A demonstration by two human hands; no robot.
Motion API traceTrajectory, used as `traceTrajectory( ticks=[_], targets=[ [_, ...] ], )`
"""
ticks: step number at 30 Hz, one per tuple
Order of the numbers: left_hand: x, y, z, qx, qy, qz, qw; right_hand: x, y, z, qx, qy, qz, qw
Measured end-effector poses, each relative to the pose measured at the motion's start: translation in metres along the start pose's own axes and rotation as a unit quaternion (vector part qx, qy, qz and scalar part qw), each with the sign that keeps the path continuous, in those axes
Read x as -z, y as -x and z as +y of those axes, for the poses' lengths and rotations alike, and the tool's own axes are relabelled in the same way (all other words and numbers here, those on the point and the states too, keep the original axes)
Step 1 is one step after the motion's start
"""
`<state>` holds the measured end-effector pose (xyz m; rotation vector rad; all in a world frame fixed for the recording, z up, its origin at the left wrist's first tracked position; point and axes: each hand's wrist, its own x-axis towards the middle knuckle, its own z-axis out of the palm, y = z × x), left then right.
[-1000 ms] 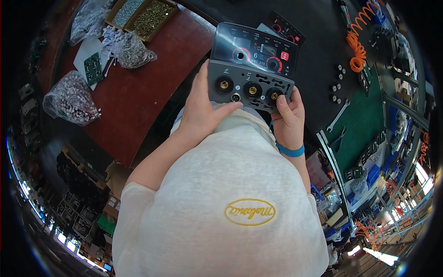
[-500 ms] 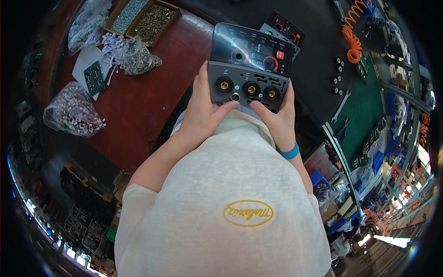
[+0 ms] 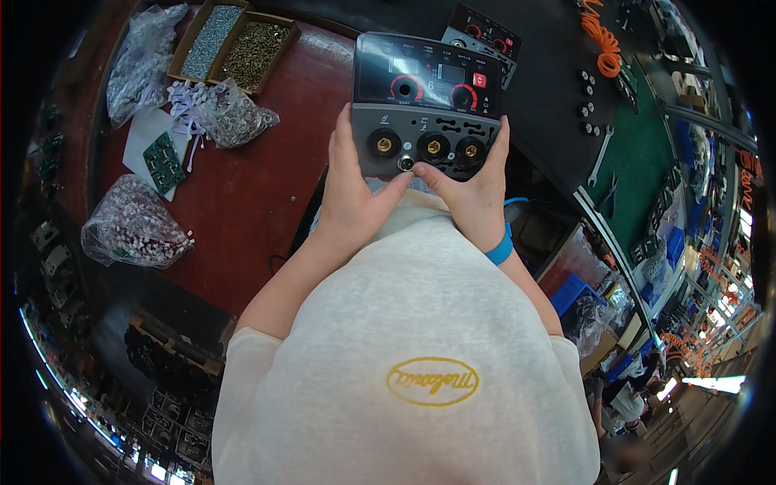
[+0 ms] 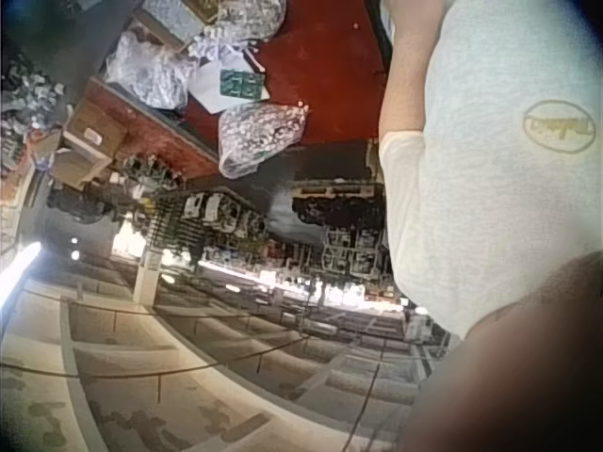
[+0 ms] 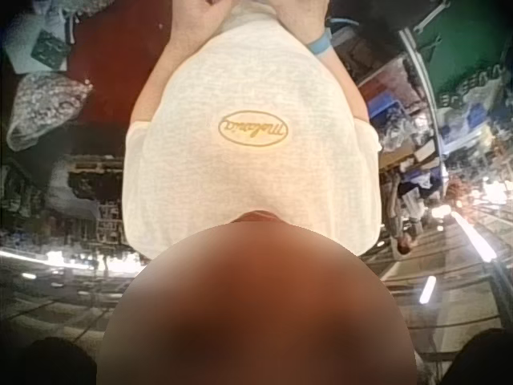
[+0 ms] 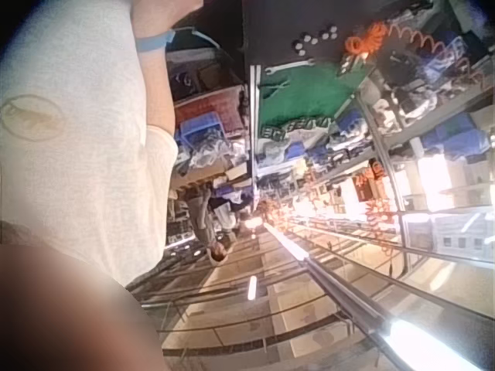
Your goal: Manually assemble components and wires into a control panel housing using a wrench.
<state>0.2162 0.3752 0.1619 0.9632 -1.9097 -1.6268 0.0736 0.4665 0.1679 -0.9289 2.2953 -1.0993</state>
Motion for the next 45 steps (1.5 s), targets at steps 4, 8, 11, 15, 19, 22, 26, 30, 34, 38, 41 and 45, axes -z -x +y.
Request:
traceTrajectory(
  ticks=[4,8,11,15,19,22,26,30,34,38,41,45],
  targets=[
    [0.004,0.002,0.003,0.017,0.106,-0.003,0.994,-0.004,0.004,-0.005,0.012,0.016,0.014,1.0],
    [0.008,0.005,0.0,0.023,0.106,-0.008,0.994,-0.007,0.009,-0.004,-0.002,0.034,0.022,0.999],
    [0.011,0.007,-0.005,0.027,0.111,-0.014,0.993,-0.008,0.011,-0.01,-0.037,-0.032,0.015,0.999],
    [0.014,0.008,-0.008,0.024,0.102,-0.02,0.994,-0.008,0.013,-0.009,-0.004,0.025,0.038,0.999],
    [0.008,0.008,-0.003,0.021,0.119,-0.019,0.993,-0.009,0.014,-0.008,-0.022,0.036,0.033,0.999],
    [0.004,0.007,-0.003,0.044,0.175,-0.003,0.984,-0.008,0.015,-0.007,-0.029,0.033,0.03,0.999],
    [0.006,0.003,-0.013,0.062,0.203,0.01,0.977,-0.004,0.013,0.003,0.025,-0.15,-0.016,0.988],
    [0.018,-0.007,-0.029,0.228,0.364,-0.035,0.902,0.024,0.007,-0.013,-0.085,-0.367,-0.067,0.924],
    [0.023,-0.006,-0.038,0.306,0.51,-0.103,0.798,0.039,0.005,-0.021,-0.04,-0.391,-0.112,0.913],
    [0.011,-0.004,-0.036,0.327,0.705,-0.144,0.612,0.054,0.008,-0.051,0.019,-0.456,-0.174,0.873],
    [0.015,-0.001,-0.032,0.281,0.789,-0.168,0.52,0.063,0.006,-0.056,0.145,-0.338,0.036,0.929],
    [0.027,0.008,-0.031,0.205,0.854,-0.173,0.447,0.048,-0.021,-0.014,0.05,-0.335,0.071,0.938]
  ],
)
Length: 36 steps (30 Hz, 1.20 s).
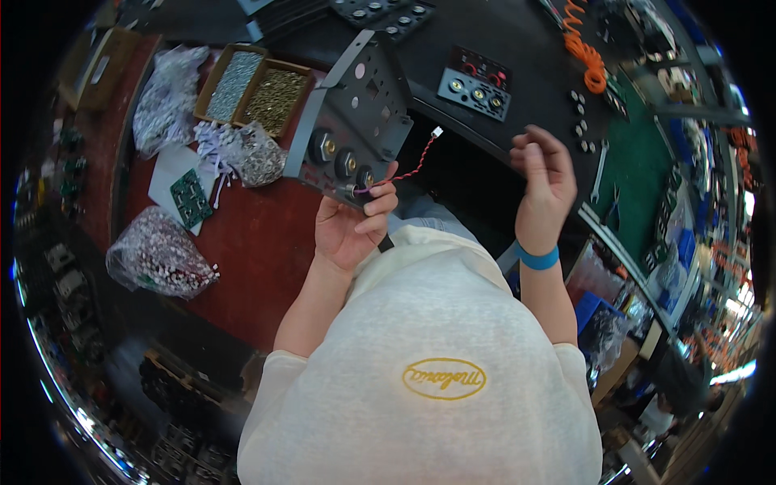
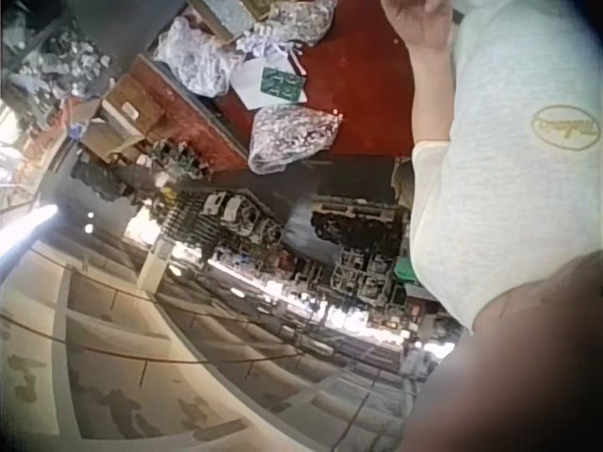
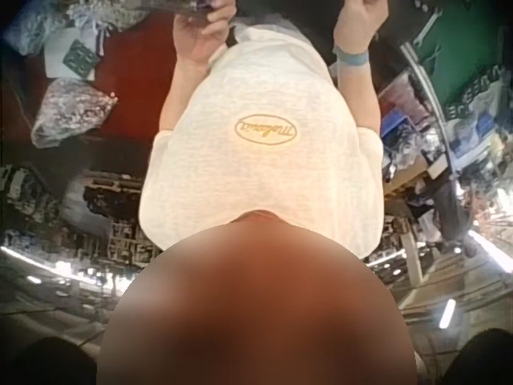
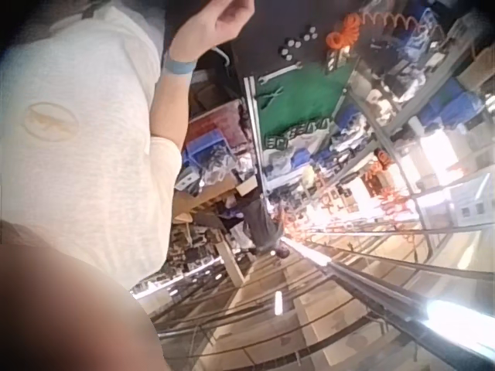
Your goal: Manually assemble components and wires into a control panel housing using a wrench.
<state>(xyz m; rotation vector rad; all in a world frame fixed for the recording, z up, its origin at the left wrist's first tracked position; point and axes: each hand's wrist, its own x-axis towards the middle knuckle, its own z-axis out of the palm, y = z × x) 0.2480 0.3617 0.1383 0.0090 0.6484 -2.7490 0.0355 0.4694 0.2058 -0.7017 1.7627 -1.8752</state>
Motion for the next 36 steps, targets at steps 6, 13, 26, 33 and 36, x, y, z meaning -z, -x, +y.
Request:
traceTrajectory(
  ticks=[6,13,26,33,36],
  targets=[
    [0.0,0.016,0.007,-0.043,0.031,-0.062,0.997,-0.028,0.015,0.056,-0.162,0.075,-0.146,0.973],
    [0.005,0.057,0.023,-0.149,0.052,-0.109,0.981,-0.032,-0.028,0.1,-0.057,0.24,-0.157,0.956],
    [0.017,0.125,0.007,-0.403,0.059,-0.172,0.897,-0.226,-0.062,0.147,0.214,0.261,-0.449,0.828],
    [0.026,0.158,-0.027,-0.512,0.095,-0.165,0.837,-0.355,-0.049,0.169,0.31,0.261,-0.537,0.74],
    [0.031,0.16,-0.033,-0.5,0.126,-0.184,0.836,-0.382,-0.051,0.212,0.273,0.496,-0.586,0.58]
  ],
)
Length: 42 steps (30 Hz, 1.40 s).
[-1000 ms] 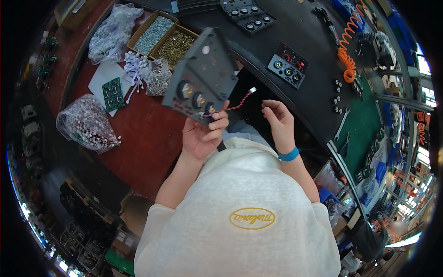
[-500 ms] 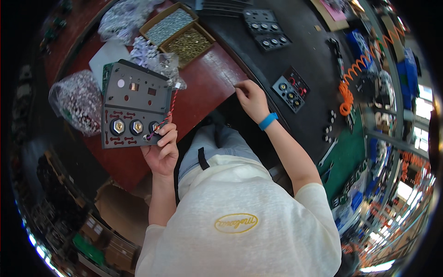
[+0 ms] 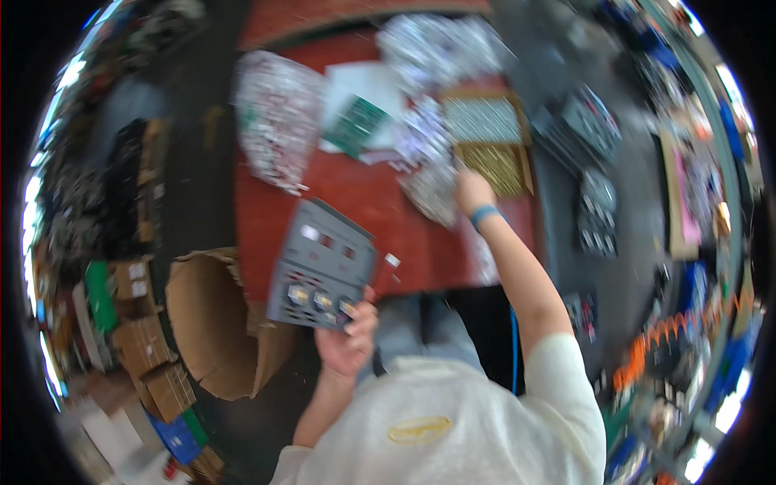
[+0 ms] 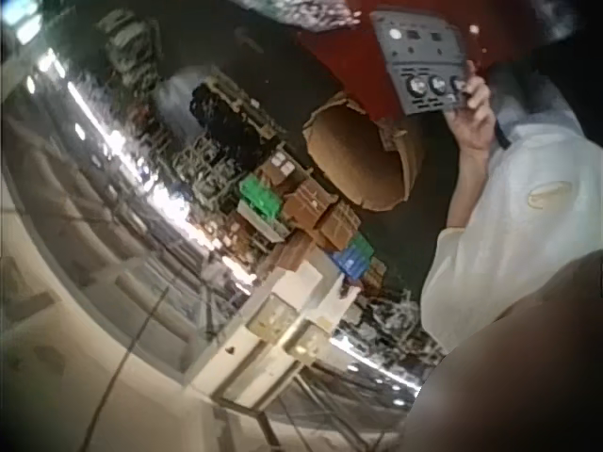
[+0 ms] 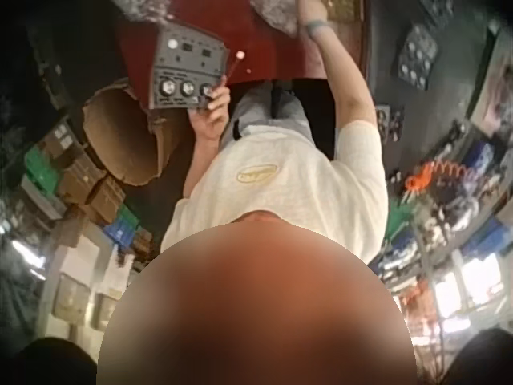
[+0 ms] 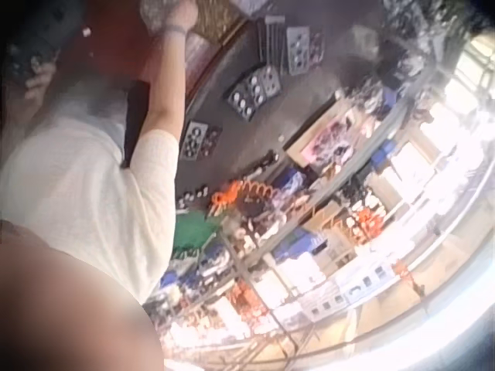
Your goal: Manually assemble components and wires into a control panel housing using a wrench.
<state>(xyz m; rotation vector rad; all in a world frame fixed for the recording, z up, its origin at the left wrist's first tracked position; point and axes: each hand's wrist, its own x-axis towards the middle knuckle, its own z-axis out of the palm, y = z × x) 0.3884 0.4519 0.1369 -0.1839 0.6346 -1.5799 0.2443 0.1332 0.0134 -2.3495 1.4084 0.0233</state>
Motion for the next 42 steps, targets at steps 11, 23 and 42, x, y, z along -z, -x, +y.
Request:
traceTrajectory(
  ticks=[11,23,42],
  targets=[
    [-0.014,0.008,-0.02,0.011,0.008,-0.129,0.992,-0.018,-0.004,0.014,0.147,0.013,0.098,0.984],
    [-0.027,-0.028,-0.04,0.117,0.032,-0.143,0.982,0.009,0.012,0.032,0.083,0.034,0.097,0.991],
    [-0.009,-0.097,-0.088,0.366,-0.02,0.019,0.93,0.146,0.27,0.0,-0.12,-0.752,0.233,0.604]
  ],
)
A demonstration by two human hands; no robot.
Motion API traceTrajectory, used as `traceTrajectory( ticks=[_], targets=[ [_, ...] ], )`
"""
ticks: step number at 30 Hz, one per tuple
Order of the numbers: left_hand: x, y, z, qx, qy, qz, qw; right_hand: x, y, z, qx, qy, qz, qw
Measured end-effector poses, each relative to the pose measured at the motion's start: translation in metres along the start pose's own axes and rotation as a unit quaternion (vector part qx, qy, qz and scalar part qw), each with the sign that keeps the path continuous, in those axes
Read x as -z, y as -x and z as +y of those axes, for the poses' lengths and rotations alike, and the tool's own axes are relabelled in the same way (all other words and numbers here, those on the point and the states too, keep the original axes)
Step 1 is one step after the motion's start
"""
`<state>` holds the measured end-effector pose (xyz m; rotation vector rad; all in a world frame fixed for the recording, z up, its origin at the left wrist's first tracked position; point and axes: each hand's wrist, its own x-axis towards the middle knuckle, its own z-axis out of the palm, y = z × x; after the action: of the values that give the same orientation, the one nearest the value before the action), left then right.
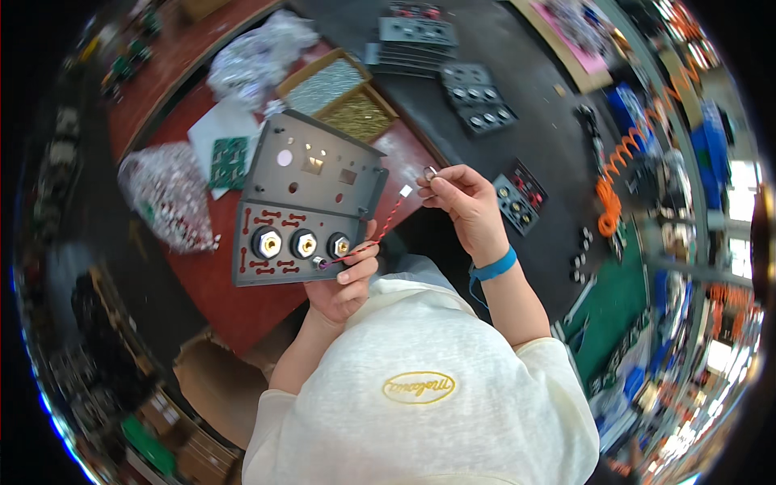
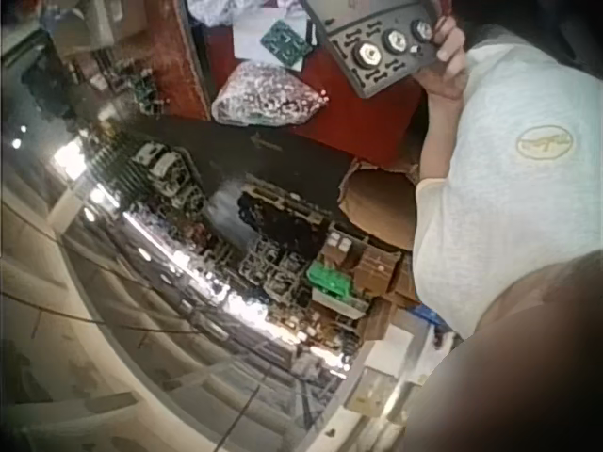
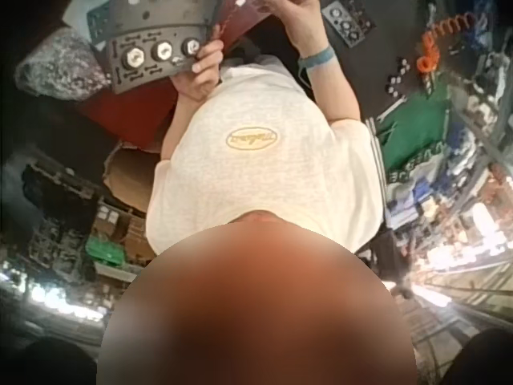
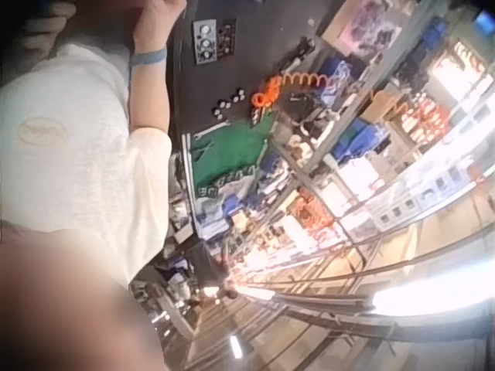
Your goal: Manually assemble components and wires into a control panel housing using a wrench.
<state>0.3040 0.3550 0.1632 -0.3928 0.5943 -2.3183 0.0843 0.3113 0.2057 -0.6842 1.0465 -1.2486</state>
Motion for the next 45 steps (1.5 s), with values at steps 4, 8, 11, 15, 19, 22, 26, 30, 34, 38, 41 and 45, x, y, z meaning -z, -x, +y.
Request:
traceTrajectory(
  ticks=[4,8,11,15,19,22,26,30,34,38,41,45],
  targets=[
    [0.005,-0.012,-0.006,0.058,-0.002,0.053,0.997,0.024,0.029,0.002,-0.032,-0.11,0.017,0.993],
    [0.006,-0.016,-0.012,0.097,0.006,0.08,0.992,0.037,0.047,0.009,-0.036,-0.167,0.005,0.985],
    [0.01,-0.022,-0.019,0.116,0.008,0.097,0.988,0.048,0.057,0.012,-0.02,-0.194,0.002,0.981],
    [0.015,-0.025,-0.022,0.141,0.003,0.116,0.983,0.054,0.067,0.016,-0.031,-0.214,0.02,0.976],
    [0.015,-0.025,-0.026,0.15,0.003,0.122,0.981,0.057,0.07,0.018,-0.05,-0.217,-0.009,0.975],
    [0.018,-0.026,-0.028,0.15,-0.001,0.128,0.98,0.062,0.07,0.019,-0.056,-0.228,-0.032,0.972],
    [0.025,-0.027,-0.026,0.155,0.005,0.112,0.982,0.062,0.074,0.017,-0.056,-0.25,-0.057,0.965],
    [0.032,-0.029,-0.029,0.149,0.014,0.102,0.984,0.056,0.078,0.018,-0.081,-0.27,-0.061,0.957],
    [0.041,-0.032,-0.029,0.149,0.016,0.091,0.985,0.045,0.083,0.023,-0.075,-0.231,-0.044,0.969],
    [0.053,-0.035,-0.028,0.144,0.002,0.098,0.985,0.028,0.088,0.019,-0.046,-0.112,0.001,0.993],
    [0.057,-0.035,-0.028,0.14,-0.009,0.119,0.983,0.018,0.091,0.015,-0.036,-0.039,0.016,0.998],
    [0.063,-0.035,-0.029,0.131,-0.034,0.147,0.98,0.02,0.088,0.027,0.123,0.133,-0.009,0.984]
  ],
)
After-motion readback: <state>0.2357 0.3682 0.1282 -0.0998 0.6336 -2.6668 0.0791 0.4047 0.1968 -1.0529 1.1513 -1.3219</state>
